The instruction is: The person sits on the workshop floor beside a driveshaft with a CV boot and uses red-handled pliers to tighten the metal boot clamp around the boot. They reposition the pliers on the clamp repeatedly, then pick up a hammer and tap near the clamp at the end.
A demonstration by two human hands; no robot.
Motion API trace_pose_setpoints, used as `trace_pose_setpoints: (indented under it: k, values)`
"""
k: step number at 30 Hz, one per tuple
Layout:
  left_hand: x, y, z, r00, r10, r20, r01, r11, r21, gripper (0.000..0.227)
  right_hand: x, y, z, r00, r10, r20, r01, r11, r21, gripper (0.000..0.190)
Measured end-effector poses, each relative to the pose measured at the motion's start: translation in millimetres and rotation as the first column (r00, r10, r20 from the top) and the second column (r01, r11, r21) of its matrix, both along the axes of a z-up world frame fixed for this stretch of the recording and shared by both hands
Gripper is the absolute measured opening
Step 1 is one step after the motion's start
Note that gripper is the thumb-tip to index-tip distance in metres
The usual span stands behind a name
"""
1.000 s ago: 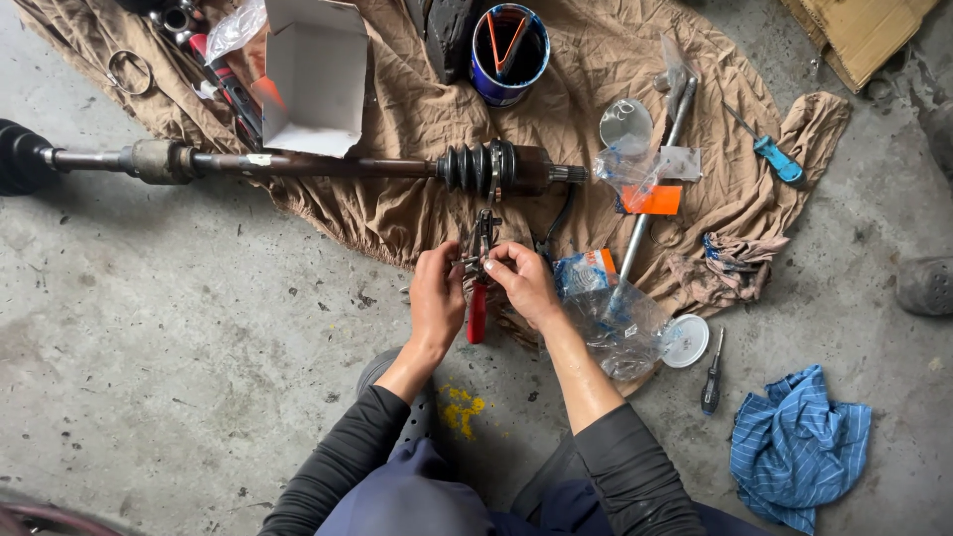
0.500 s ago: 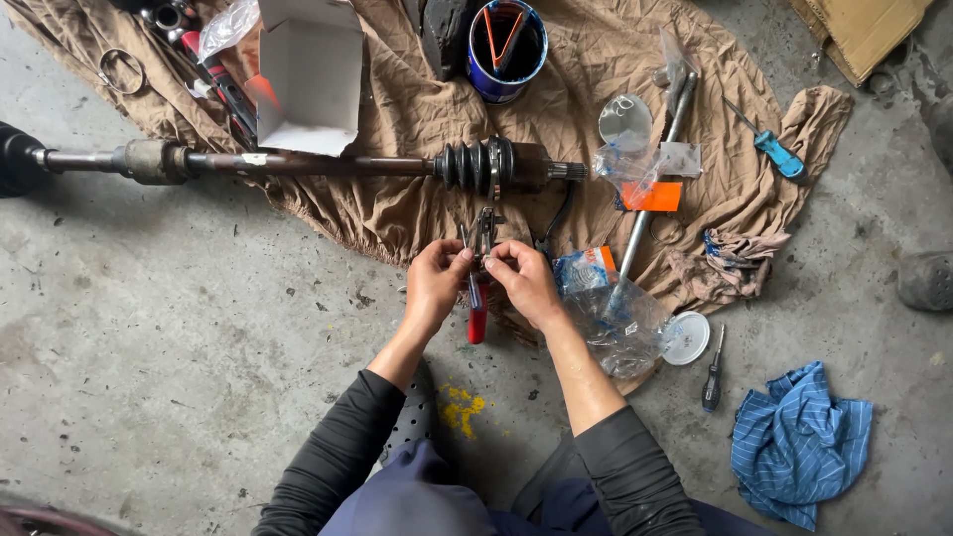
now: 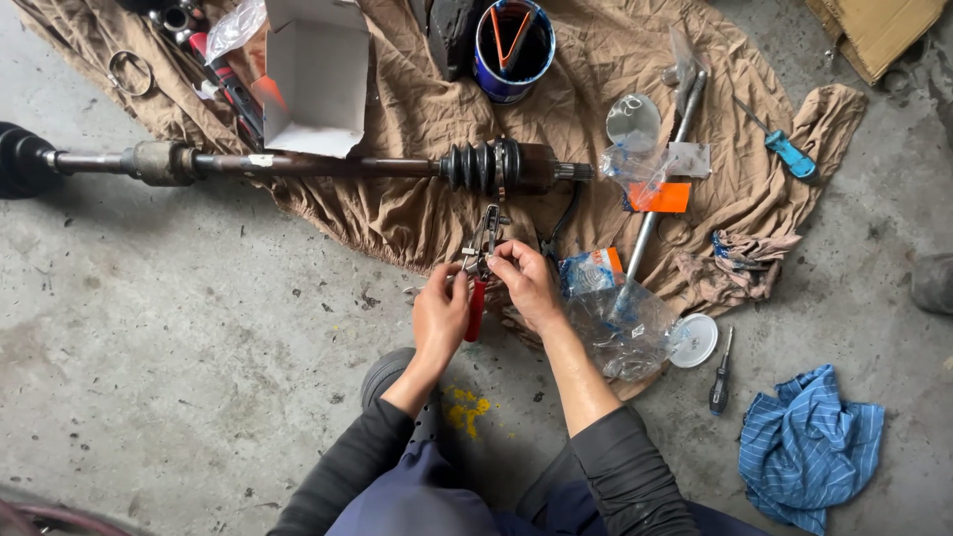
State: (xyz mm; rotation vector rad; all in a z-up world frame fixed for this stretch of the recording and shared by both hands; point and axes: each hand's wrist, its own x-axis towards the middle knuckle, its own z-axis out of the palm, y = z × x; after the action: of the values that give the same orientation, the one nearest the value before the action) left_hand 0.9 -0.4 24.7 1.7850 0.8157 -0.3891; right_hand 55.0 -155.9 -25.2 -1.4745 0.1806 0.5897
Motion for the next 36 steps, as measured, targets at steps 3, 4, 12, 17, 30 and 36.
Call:
trace_pose_setpoints:
  k: [3, 4, 12, 17, 30, 36]
  values:
    - [-31, 9, 0, 0.921, -0.390, -0.006, 0.374, 0.880, 0.293, 0.032, 2, -3, 0, 1.000, -0.002, -0.015, 0.002, 1.000, 0.014, 0.009]
    - [-37, 10, 3, 0.919, -0.393, -0.007, 0.378, 0.879, 0.292, 0.032, 2, -6, -2, 1.000, -0.005, -0.017, 0.005, 1.000, 0.013, 0.009]
    - [2, 24, -17, 0.832, -0.220, 0.509, 0.175, 0.975, 0.136, 0.038, 4, -8, -1, 0.998, 0.056, 0.010, -0.056, 0.997, -0.044, 0.010]
    - [11, 3, -101, 0.941, 0.268, 0.204, -0.053, 0.716, -0.696, 0.030, 1, -9, -1, 0.999, 0.030, -0.012, -0.030, 1.000, -0.009, 0.008]
    - [7, -33, -107, 0.831, 0.542, 0.126, -0.257, 0.575, -0.777, 0.024, 6, 1, 8, 1.000, 0.014, 0.004, -0.013, 0.985, -0.170, 0.009]
    - [17, -22, -90, 0.833, 0.541, 0.117, -0.256, 0.564, -0.785, 0.018, 19, 15, 27, 0.937, 0.196, 0.288, -0.058, 0.903, -0.426, 0.014]
